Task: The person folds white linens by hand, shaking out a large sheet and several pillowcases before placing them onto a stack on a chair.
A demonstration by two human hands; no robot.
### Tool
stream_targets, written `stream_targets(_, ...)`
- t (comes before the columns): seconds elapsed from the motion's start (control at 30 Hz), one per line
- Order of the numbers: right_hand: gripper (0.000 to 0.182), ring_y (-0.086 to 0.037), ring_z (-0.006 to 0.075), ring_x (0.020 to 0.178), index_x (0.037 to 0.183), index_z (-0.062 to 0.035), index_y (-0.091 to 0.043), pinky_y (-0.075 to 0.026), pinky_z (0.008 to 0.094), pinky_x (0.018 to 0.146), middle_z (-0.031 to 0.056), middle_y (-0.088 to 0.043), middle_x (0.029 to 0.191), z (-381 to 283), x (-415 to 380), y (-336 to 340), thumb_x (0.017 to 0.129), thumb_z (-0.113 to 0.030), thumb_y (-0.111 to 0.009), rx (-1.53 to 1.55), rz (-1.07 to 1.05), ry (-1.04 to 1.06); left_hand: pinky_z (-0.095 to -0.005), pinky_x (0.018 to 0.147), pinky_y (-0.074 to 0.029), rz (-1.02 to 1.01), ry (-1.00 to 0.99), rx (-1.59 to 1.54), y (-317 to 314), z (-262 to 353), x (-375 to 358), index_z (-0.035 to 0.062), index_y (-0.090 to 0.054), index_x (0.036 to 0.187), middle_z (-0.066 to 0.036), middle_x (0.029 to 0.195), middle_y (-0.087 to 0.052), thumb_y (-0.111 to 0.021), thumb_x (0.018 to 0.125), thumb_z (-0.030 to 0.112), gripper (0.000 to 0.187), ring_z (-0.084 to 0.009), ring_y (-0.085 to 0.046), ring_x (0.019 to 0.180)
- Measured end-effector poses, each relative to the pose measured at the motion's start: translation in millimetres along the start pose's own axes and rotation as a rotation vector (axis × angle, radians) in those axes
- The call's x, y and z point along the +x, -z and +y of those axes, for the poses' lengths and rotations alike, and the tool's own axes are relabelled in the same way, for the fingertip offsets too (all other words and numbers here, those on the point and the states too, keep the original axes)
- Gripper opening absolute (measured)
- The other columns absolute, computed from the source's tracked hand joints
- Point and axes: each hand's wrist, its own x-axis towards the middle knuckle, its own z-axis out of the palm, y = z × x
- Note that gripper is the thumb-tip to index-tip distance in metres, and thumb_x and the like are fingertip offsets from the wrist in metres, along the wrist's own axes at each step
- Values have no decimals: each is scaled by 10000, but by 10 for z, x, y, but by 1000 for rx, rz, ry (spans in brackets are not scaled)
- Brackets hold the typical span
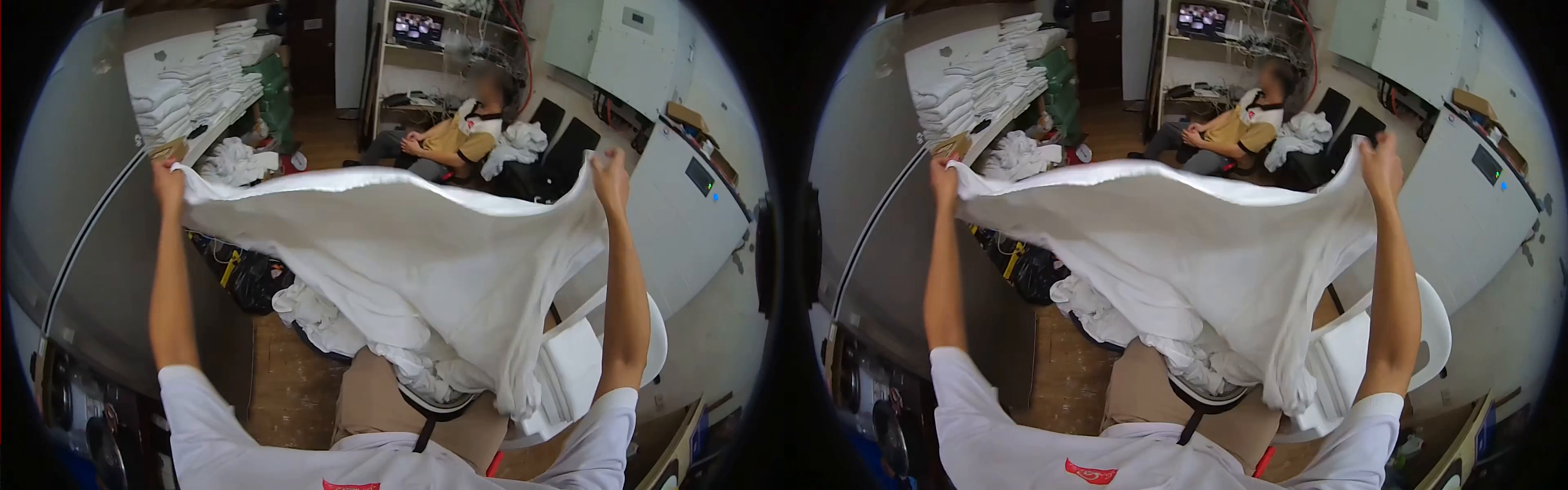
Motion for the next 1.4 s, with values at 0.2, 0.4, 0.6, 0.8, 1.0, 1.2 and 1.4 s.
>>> stream_targets(0.2, 506, -561, 196, 640, 1118, 3, -508, -454, 331, 619, 80, -548, 662, -1042, -740, 633, 754, -283, -711, 487, -237, 117, -294, 787, -459, -432, -334, -123, 599, 1075, -955, 15, -628, 949, -87, 861, -637, -577, 838, 78, 137, -172, -587, 838)
stream_targets(0.4, 659, -568, 372, 635, 1337, -106, -424, -437, 445, 612, 198, -546, 641, -1932, -2261, 447, 762, -176, -739, 678, -1021, 571, -373, 639, -466, -1104, -646, -546, 698, 2441, -2729, -14, -606, 956, -154, 807, -569, -631, 745, 25, 216, -299, -584, 727)
stream_targets(0.6, 152, -614, 363, 689, 908, 13, -651, -469, 402, 639, 210, -618, 728, -1526, -2391, -192, 797, -91, -661, 776, -881, 355, -341, 651, -489, -925, -475, -473, 399, 2341, -3009, -8, -629, 940, -137, 856, -640, -592, 733, -26, 211, -297, -631, 727)
stream_targets(0.8, 291, -547, 175, 811, 963, -31, -611, -458, 311, 718, 43, -589, 902, -651, -2195, -984, 817, -263, -706, 588, -892, -33, -297, 650, -483, -1062, 278, -750, -582, 1441, -2777, -12, -659, 899, -25, 840, -658, -543, 848, 50, 140, -128, -597, 717)
stream_targets(1.0, 214, -468, 145, 733, 1059, -63, -412, -441, 304, 665, 44, -468, 847, 701, -1850, -454, 855, -71, -478, 540, -382, -441, -279, 681, -472, -643, 309, -539, -389, 849, -2281, -11, -652, 899, -49, 785, -641, -554, 919, 138, 179, -120, -564, 704)
stream_targets(1.2, 265, -494, 59, 743, 1043, -2, -578, -406, 202, 678, -14, -559, 879, -408, -3154, -440, 805, -4, -693, 911, -654, -430, -280, 685, -476, -1011, -31, -643, -439, 1771, -4124, -17, -667, 1002, -111, 863, -669, -646, 872, 87, 167, -127, -598, 766)
stream_targets(1.4, 241, -506, 46, 628, 1031, 30, -609, -399, 170, 573, 16, -626, 799, -643, -3754, -485, 823, -30, -714, 1458, -565, -994, -277, 590, -465, -1154, 219, -701, -214, 2235, -4800, -26, -665, 977, -110, 765, -663, -664, 860, 96, 168, -130, -598, 658)
